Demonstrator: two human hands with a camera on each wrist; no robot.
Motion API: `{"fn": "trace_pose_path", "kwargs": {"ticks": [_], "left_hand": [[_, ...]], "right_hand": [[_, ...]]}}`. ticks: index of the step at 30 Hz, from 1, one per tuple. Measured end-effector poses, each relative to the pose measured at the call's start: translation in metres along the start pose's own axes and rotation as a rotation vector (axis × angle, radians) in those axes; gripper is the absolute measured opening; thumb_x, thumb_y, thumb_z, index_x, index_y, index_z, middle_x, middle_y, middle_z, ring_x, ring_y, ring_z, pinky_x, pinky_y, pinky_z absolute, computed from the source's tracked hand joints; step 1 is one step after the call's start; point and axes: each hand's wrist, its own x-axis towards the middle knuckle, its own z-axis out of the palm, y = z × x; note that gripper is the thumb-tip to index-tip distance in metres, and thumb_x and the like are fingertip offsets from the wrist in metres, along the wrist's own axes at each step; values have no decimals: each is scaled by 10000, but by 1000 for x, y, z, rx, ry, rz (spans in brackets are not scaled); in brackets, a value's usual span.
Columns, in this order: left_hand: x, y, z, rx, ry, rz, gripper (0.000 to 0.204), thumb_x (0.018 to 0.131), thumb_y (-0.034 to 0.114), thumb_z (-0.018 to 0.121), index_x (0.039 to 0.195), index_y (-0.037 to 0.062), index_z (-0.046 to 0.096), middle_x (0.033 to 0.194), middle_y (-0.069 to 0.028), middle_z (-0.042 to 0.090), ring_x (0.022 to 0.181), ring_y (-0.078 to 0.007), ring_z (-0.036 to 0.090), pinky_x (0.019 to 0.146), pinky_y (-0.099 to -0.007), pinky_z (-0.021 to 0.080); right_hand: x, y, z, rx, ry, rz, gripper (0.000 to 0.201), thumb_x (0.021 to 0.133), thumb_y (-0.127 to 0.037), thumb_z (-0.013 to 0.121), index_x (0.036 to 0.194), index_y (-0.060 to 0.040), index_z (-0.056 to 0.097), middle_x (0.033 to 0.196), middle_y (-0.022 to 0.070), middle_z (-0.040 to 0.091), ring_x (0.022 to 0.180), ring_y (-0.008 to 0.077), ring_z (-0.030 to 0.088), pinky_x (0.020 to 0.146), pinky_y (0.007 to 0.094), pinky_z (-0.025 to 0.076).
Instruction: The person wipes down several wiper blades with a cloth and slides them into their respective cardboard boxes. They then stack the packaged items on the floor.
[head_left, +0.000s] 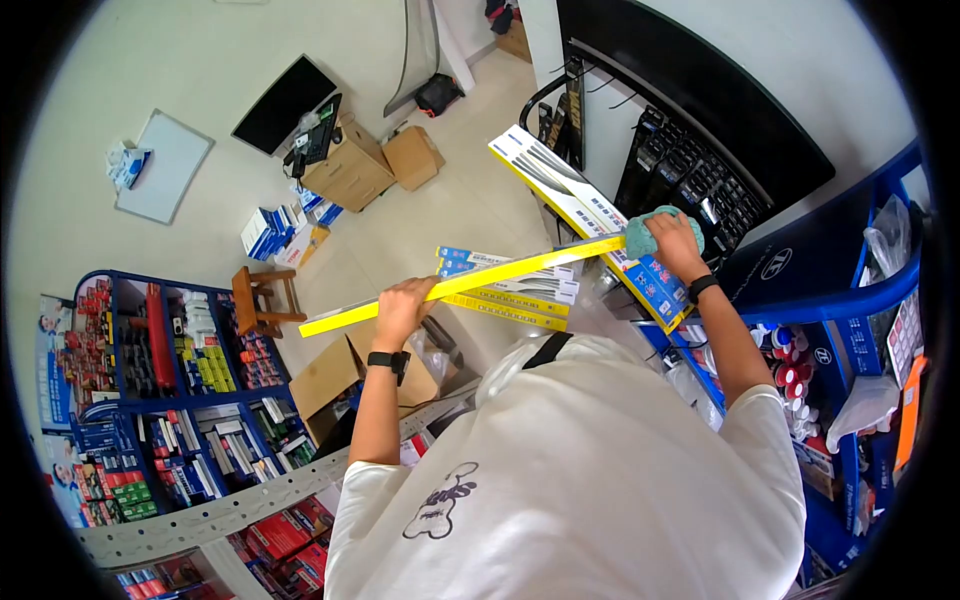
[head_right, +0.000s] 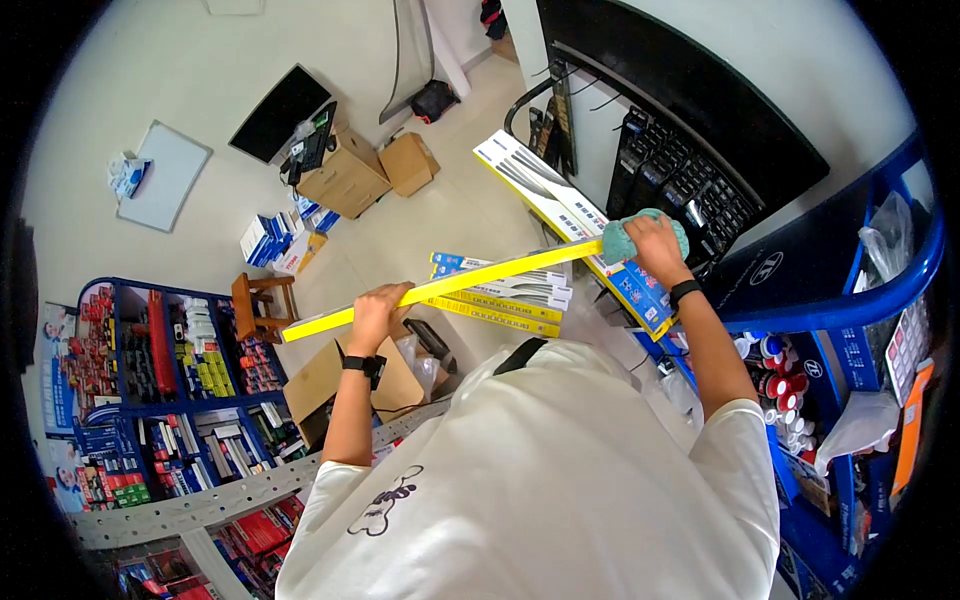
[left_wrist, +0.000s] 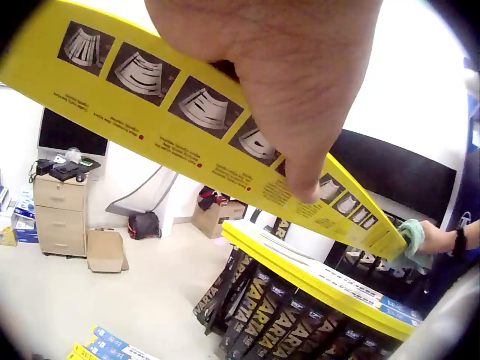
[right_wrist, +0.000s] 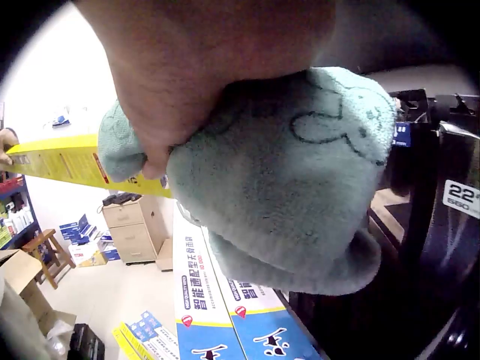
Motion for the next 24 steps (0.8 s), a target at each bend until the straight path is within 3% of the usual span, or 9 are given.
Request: {"fn": "trace_pose_path", "kwargs": {"ticks": [7, 9, 17, 19, 24], "left_hand": [[-8, -12, 1, 66, -53, -34, 300, 825, 222, 751, 1102, 117, 704, 914, -61, 741, 822, -262, 708, 691, -397, 561], [-3, -10, 6, 63, -64, -29, 309, 817, 216, 755, 1105, 117, 699, 925, -62, 740, 838, -261, 708, 698, -397, 562], [19, 12, 12, 57, -87, -22, 301, 839, 215, 743, 1123, 130, 693, 976, -66, 747, 878, -279, 712, 718, -400, 565], [23, 17, 12, 58, -60, 4, 315, 808, 198, 762, 1101, 117, 680, 941, -62, 735, 860, -272, 704, 705, -403, 564], [32, 33, 5, 84, -43, 60, 310, 763, 184, 780, 1047, 113, 676, 885, -55, 722, 826, -252, 696, 676, -398, 564]], "right_hand": [[13, -18, -14, 30, 68, -37, 603, 593, -83, 831, 1167, -73, 646, 1098, 69, 652, 1114, 256, 598, 949, 412, 414], [28, -33, -6, 67, 82, -77, 711, 562, -100, 860, 1234, -64, 629, 1155, 83, 642, 1148, 273, 580, 989, 424, 405], [96, -148, -39, 159, 129, -390, 766, 604, -190, 853, 1308, -72, 577, 1230, 75, 620, 1219, 253, 544, 1016, 398, 409], [104, -170, -46, 260, 33, -409, 842, 604, -152, 864, 1377, -97, 535, 1321, 100, 581, 1283, 299, 503, 1085, 427, 375], [107, -178, -22, 136, 39, -347, 690, 655, -182, 832, 1289, -91, 576, 1175, 73, 609, 1201, 276, 525, 987, 422, 401]]}}
